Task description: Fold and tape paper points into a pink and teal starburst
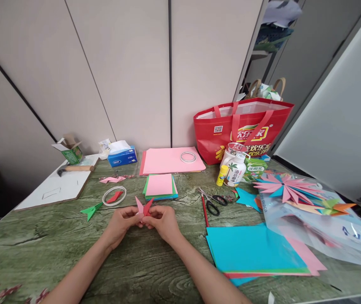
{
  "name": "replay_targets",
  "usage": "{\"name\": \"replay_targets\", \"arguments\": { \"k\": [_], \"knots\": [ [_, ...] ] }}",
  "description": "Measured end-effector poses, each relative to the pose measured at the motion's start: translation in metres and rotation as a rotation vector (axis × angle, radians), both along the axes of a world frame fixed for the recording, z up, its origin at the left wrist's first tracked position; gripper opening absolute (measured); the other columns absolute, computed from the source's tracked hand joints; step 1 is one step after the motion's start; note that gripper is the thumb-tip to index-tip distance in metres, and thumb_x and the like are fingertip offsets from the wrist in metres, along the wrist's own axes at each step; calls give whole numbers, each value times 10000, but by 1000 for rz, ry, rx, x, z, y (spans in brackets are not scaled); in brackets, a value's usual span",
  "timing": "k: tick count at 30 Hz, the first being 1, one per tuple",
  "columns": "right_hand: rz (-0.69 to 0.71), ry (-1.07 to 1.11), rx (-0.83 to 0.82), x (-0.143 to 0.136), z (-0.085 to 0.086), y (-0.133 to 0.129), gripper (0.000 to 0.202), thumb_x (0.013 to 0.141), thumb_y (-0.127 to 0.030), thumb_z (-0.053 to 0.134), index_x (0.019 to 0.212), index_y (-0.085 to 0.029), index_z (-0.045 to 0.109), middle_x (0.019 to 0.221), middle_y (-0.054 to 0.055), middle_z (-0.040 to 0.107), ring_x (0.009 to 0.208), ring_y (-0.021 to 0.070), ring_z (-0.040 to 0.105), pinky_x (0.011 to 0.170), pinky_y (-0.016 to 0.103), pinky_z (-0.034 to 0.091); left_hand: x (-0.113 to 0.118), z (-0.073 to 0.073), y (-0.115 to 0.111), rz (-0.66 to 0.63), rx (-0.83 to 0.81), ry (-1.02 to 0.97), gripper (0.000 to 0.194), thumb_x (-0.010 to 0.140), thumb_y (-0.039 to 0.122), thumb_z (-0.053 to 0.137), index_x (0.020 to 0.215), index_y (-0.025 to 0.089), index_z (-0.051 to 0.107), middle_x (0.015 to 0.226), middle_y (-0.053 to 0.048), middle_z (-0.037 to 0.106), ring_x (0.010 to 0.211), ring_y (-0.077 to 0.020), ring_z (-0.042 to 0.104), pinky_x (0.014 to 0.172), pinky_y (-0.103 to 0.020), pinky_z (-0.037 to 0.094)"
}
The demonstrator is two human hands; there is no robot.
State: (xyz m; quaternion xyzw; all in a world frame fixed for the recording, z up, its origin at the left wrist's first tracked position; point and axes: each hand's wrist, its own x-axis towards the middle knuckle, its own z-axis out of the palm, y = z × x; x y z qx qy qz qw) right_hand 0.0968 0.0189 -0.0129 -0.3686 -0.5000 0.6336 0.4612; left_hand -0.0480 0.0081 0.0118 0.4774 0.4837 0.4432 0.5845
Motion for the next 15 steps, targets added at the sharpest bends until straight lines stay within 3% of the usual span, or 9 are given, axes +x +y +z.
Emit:
{"name": "replay_targets", "arguments": {
  "k": [6,15],
  "knots": [
    [35,-62,39,5,-3,3,223,569,-338,695,638,-128,667,537,-13,588,450,77,460,460,198,393,-3,-3,2,-67,-46,-35,180,605,270,697,640,99,654,610,-39,649,544,-121,572,561,-236,463],
    [83,-52,53,3,1,1,256,575,-372,684,643,-128,652,540,-15,577,452,78,457,464,200,391,-3,-6,3,-38,-28,6,167,615,260,686,647,103,639,601,-26,642,519,-113,565,524,-224,450]
  ]
}}
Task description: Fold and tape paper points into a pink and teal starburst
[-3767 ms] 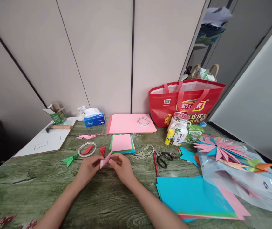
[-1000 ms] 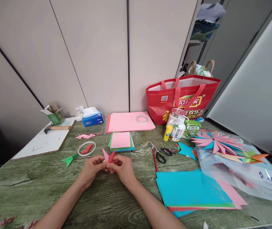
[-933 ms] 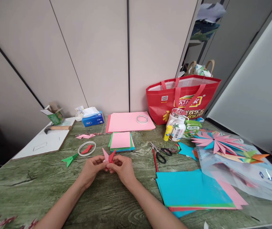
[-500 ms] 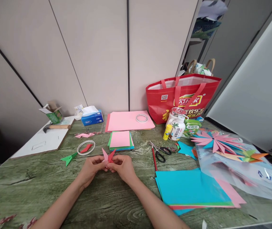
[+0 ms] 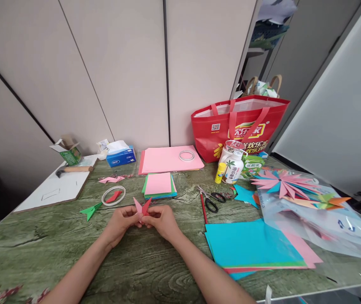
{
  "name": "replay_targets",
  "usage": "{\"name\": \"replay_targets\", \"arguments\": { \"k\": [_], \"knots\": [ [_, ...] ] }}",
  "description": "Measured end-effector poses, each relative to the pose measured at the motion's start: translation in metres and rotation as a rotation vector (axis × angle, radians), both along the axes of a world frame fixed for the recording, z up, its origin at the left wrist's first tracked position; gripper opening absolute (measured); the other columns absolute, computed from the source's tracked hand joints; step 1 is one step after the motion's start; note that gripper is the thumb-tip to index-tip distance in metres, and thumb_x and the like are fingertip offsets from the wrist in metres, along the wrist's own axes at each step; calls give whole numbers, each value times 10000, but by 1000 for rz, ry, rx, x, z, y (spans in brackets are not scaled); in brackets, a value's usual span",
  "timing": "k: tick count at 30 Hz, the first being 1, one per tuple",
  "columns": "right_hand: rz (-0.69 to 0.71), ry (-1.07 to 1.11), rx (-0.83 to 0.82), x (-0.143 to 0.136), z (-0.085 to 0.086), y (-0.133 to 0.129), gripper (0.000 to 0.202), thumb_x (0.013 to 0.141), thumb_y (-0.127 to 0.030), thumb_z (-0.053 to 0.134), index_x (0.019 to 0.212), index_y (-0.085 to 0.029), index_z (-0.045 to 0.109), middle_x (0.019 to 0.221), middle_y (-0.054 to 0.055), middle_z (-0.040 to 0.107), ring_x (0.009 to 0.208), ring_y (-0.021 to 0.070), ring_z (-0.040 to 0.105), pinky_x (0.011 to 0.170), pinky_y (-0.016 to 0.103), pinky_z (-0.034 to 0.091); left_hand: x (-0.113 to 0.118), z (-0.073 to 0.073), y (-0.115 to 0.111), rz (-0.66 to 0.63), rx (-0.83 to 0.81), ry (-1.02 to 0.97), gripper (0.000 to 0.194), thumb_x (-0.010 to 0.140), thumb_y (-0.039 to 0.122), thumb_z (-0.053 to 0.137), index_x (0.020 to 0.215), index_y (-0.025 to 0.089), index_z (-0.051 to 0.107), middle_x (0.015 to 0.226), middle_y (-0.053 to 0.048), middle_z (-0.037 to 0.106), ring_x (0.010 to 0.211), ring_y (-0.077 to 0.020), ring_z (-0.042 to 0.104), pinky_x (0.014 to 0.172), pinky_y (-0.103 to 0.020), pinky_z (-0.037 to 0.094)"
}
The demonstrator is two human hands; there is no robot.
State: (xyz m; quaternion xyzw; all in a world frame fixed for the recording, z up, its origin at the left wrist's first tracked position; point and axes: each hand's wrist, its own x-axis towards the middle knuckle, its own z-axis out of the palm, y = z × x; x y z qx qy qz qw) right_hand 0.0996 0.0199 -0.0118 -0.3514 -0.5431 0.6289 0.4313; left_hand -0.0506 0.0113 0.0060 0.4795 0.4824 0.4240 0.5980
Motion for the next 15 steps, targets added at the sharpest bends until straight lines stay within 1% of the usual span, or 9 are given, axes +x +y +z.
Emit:
{"name": "replay_targets", "arguments": {
  "k": [5,11,15],
  "knots": [
    [-5,3,35,-1,-2,0,238,596,-352,675,676,-128,651,553,-18,574,468,80,470,473,198,400,1,2,-1,12,11,8,182,614,274,681,637,100,637,586,-26,640,503,-105,554,520,-219,445],
    [-5,11,10,-3,0,-1,275,584,-375,679,728,-141,657,613,-4,602,530,108,519,489,213,434,1,5,-1,26,18,23,164,599,258,689,619,105,634,566,-11,631,481,-92,537,507,-208,433],
    [1,16,19,-2,0,-1,265,592,-373,676,721,-142,658,614,-7,600,534,109,522,499,217,433,1,6,-2,27,21,29,167,589,265,693,623,111,638,577,-13,634,490,-97,538,515,-212,434]
  ]
}}
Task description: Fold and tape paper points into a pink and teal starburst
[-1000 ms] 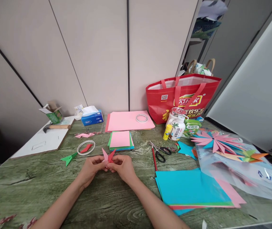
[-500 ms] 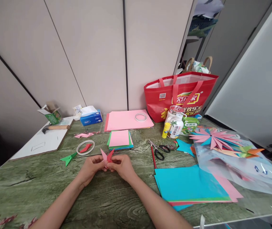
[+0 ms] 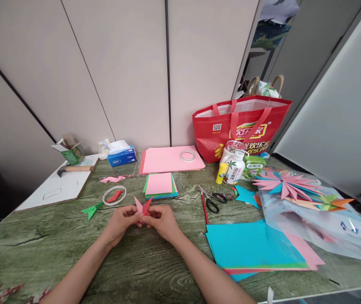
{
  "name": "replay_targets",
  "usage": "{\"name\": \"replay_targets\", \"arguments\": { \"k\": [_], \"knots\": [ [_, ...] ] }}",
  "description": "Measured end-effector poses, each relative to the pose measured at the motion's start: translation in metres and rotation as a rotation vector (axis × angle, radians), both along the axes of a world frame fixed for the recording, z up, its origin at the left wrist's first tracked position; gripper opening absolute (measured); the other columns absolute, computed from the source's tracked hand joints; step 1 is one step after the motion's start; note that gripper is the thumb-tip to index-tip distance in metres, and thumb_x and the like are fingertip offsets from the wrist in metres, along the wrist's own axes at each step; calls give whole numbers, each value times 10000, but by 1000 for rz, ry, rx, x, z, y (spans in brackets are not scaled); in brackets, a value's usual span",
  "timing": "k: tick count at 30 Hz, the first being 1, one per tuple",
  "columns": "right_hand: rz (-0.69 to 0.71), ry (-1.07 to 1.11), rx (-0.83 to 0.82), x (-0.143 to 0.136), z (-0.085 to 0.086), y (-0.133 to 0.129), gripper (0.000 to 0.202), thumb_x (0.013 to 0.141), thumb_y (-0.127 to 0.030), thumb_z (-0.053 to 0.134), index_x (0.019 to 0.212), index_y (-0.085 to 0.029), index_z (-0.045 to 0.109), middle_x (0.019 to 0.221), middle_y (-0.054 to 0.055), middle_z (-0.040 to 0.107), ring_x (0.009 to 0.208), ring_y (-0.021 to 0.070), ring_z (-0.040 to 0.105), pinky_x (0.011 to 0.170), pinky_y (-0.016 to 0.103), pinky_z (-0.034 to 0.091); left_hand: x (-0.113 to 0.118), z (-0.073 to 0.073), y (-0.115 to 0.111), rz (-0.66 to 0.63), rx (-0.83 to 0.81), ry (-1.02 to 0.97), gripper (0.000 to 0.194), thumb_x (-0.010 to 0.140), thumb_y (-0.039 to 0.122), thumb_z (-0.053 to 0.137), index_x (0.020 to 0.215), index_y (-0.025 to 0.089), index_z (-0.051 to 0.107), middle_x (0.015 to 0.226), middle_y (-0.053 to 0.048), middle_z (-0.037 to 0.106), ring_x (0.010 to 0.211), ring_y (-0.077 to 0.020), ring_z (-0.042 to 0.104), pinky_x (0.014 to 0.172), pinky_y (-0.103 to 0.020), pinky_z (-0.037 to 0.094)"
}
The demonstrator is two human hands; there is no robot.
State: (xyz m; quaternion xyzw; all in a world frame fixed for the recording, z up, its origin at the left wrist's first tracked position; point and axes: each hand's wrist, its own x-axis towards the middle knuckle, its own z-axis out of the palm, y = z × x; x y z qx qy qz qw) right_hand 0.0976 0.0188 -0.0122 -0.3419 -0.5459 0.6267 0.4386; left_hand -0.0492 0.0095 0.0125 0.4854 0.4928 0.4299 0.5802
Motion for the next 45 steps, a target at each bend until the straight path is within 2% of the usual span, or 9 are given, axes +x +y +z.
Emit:
{"name": "replay_targets", "arguments": {
  "k": [5,7,10,13,15,20,26,36,45],
  "knots": [
    [0,-15,55,0,-2,0,225,639,-361,642,683,-140,651,585,-14,576,518,102,501,508,216,426,0,2,0,-12,7,10,178,593,283,689,635,117,643,592,-21,635,512,-109,540,532,-226,437],
    [-21,-10,84,-1,-3,1,218,671,-359,613,729,-153,657,630,-2,593,557,115,523,557,237,444,-2,2,1,-26,24,9,184,613,295,676,660,119,647,606,-26,637,538,-116,546,548,-229,436],
    [-134,34,87,-3,-6,3,251,681,-353,592,861,-190,653,773,24,602,611,130,553,617,279,466,-8,2,3,-43,52,43,217,672,324,630,746,121,648,573,-16,613,486,-90,496,494,-201,392],
    [-247,51,81,-3,-8,4,291,670,-345,589,920,-204,639,845,37,566,575,116,547,563,276,469,-13,2,5,-33,49,83,275,696,356,605,840,123,631,491,21,536,400,-56,388,395,-172,285],
    [-270,42,88,-3,-8,5,300,681,-344,575,939,-199,630,833,36,563,553,107,538,531,262,458,-14,3,5,-39,33,72,291,685,372,612,836,123,622,525,18,528,405,-51,381,375,-167,254],
    [-199,13,68,0,-5,5,372,705,-324,553,1043,-171,586,667,-1,584,540,101,522,522,237,440,-12,5,4,-92,1,36,314,689,389,603,879,139,607,651,-5,548,417,-44,400,352,-166,227],
    [-213,-14,92,0,-4,5,334,710,-337,551,995,-182,630,632,-5,582,529,102,519,529,244,447,-12,8,3,-114,-1,42,305,708,370,586,916,148,609,650,-1,542,402,-36,392,342,-161,213],
    [-172,67,72,-1,-6,2,335,697,-330,589,1008,-214,634,680,2,594,558,115,548,549,260,480,-10,11,0,-164,-31,33,241,705,328,578,843,135,620,644,0,543,385,-36,431,315,-153,253],
    [-180,12,62,0,-3,2,340,687,-332,587,993,-188,629,714,15,626,561,117,561,505,240,470,-9,10,1,-178,-36,29,206,721,332,566,767,132,579,648,1,538,380,-34,426,309,-144,253]
  ]
}}
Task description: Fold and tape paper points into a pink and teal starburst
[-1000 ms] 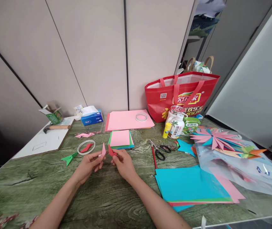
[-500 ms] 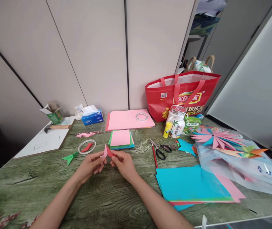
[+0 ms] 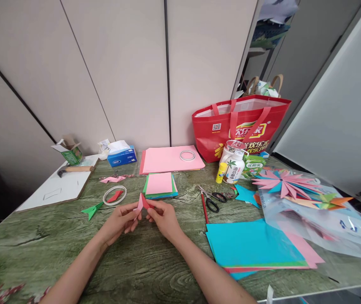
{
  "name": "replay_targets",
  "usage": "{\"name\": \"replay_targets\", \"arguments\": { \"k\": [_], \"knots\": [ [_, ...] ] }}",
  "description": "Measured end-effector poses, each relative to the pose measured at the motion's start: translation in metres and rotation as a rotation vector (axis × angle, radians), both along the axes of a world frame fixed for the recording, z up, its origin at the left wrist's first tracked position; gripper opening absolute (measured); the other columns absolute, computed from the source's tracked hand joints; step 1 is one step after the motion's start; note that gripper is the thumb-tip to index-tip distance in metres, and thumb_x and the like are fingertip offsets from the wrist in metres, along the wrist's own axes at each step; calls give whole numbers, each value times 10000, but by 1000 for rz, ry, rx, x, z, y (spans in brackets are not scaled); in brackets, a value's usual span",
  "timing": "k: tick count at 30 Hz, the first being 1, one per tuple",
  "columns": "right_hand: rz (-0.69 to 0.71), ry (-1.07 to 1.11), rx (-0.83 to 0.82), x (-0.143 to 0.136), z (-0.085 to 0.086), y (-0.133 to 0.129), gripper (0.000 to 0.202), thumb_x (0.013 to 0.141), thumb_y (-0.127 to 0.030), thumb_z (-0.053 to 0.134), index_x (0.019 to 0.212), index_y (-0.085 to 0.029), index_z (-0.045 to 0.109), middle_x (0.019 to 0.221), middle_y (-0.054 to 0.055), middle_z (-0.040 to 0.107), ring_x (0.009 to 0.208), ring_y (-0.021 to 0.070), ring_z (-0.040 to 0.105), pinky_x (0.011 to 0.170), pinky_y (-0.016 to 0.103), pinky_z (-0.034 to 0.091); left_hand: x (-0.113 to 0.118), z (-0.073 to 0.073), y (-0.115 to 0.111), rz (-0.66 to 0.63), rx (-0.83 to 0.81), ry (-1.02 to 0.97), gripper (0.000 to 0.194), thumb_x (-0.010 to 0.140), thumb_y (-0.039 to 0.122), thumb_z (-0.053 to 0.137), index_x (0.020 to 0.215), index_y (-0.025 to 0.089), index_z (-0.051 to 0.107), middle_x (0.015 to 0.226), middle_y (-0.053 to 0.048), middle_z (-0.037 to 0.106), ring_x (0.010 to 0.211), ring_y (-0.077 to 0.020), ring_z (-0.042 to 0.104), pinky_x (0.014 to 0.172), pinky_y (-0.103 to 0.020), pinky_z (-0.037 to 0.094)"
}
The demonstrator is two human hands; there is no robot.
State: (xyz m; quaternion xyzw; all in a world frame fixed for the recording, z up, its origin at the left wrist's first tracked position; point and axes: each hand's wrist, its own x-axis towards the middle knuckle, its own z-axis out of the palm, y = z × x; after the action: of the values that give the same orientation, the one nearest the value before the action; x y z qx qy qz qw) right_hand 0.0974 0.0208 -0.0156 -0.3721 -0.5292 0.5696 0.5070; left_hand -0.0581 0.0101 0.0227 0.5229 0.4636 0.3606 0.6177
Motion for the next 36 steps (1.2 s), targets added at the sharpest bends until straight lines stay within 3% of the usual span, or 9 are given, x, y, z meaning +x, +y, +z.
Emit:
{"name": "replay_targets", "arguments": {
  "k": [8,24,30,36],
  "knots": [
    [-20,-43,-31,1,5,-1,302,658,-327,609,905,-153,617,676,20,631,526,125,569,433,212,428,0,-1,0,4,10,12,215,710,338,574,772,132,591,631,2,542,376,-37,431,306,-146,255],
    [1,-45,-35,2,6,-1,305,669,-343,603,911,-158,617,692,16,637,552,129,580,458,218,434,1,1,0,15,-13,11,197,696,314,579,766,132,604,618,6,543,365,-40,446,300,-144,282],
    [-20,5,-88,2,4,-1,373,611,-306,662,932,-155,549,715,18,642,538,133,593,448,215,427,1,0,0,15,11,35,201,695,322,572,750,133,613,624,2,554,363,-40,447,302,-149,289],
    [-4,-28,-78,2,6,-2,249,629,-297,644,816,-150,571,665,13,623,545,138,589,451,219,428,0,-2,0,24,25,33,192,720,317,562,767,135,603,650,0,551,374,-41,450,298,-143,295]
  ]
}}
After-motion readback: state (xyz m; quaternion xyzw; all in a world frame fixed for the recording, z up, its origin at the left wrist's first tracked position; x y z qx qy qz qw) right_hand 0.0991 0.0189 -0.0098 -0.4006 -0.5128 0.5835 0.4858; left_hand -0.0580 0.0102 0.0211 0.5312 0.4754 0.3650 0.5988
